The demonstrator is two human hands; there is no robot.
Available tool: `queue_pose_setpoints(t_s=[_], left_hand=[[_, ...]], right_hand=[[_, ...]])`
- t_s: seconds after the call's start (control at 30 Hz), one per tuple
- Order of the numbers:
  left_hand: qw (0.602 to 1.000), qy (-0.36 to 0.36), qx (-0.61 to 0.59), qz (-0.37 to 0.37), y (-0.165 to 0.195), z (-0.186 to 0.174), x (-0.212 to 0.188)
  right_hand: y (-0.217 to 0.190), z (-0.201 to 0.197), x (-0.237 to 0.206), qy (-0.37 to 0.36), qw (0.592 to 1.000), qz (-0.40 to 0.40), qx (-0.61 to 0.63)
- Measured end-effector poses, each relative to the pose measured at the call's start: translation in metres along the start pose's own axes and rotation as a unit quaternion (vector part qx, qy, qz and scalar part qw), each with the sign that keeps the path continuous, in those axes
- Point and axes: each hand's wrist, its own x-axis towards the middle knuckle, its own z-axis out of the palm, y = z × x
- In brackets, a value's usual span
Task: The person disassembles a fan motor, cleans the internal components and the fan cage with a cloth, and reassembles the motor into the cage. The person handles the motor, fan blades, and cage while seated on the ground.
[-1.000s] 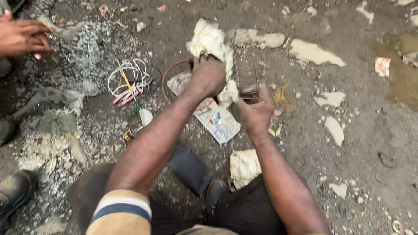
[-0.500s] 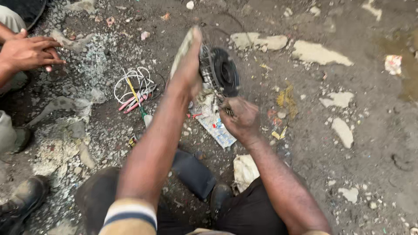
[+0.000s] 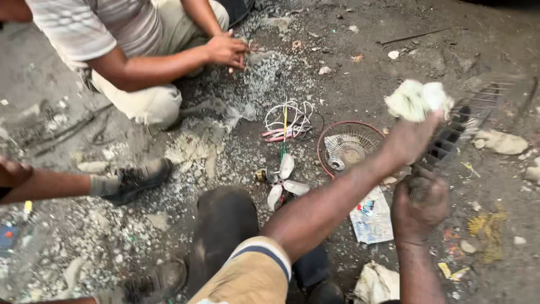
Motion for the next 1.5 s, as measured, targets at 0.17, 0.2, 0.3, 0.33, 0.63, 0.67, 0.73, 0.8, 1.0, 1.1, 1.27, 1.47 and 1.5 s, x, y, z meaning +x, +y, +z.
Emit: queue_pose_setpoints(t_s=[0.17,0.2,0.3,0.33,0.63,0.67,0.73,0.8,1.0,1.1,1.27,1.47,1.5], left_hand=[[0.981,0.022,0.107,0.16,0.006,-0.016,-0.008],[0.958,-0.073,0.268,0.068,0.006,-0.02,0.009],[0.979,-0.146,-0.086,-0.114,0.007,-0.03,0.059],[0.978,-0.142,-0.092,-0.119,0.011,-0.029,0.074],[0.994,0.07,0.064,0.049,-0.017,0.002,-0.033],[0.997,0.037,-0.021,0.057,-0.016,0.005,-0.056],[0.989,-0.045,-0.117,0.08,0.001,0.011,-0.096],[0.973,-0.142,-0.113,0.141,0.038,-0.002,-0.114],[0.974,0.105,-0.185,-0.073,0.13,-0.117,-0.103],[0.966,0.062,-0.249,0.019,0.116,-0.12,-0.092],[0.966,0.004,-0.258,0.029,0.096,-0.077,-0.073],[0.994,-0.065,-0.086,0.036,0.09,-0.002,-0.079],[0.995,-0.064,-0.06,0.043,0.082,0.005,-0.087]], right_hand=[[0.018,0.004,-0.007,-0.005,0.997,-0.007,-0.078],[0.021,0.001,-0.004,-0.021,0.996,-0.026,-0.085],[0.024,-0.008,0.016,-0.05,0.988,-0.103,-0.102],[0.022,-0.009,0.019,-0.049,0.984,-0.132,-0.108],[0.01,0.015,0.005,0.075,0.991,0.108,0.014],[0.011,0.009,0.009,0.089,0.973,0.18,0.116],[0.013,-0.012,0.019,0.125,0.948,0.222,0.193],[0.011,-0.029,0.032,0.178,0.956,0.155,0.175],[0.01,-0.069,0.052,0.196,0.876,0.202,0.391],[0.015,-0.079,0.054,0.201,0.867,0.207,0.406],[0.012,-0.082,0.056,0.199,0.808,0.191,0.52],[0.011,-0.066,0.051,0.098,0.849,0.128,0.503],[0.012,-0.064,0.049,0.102,0.863,0.137,0.476]])
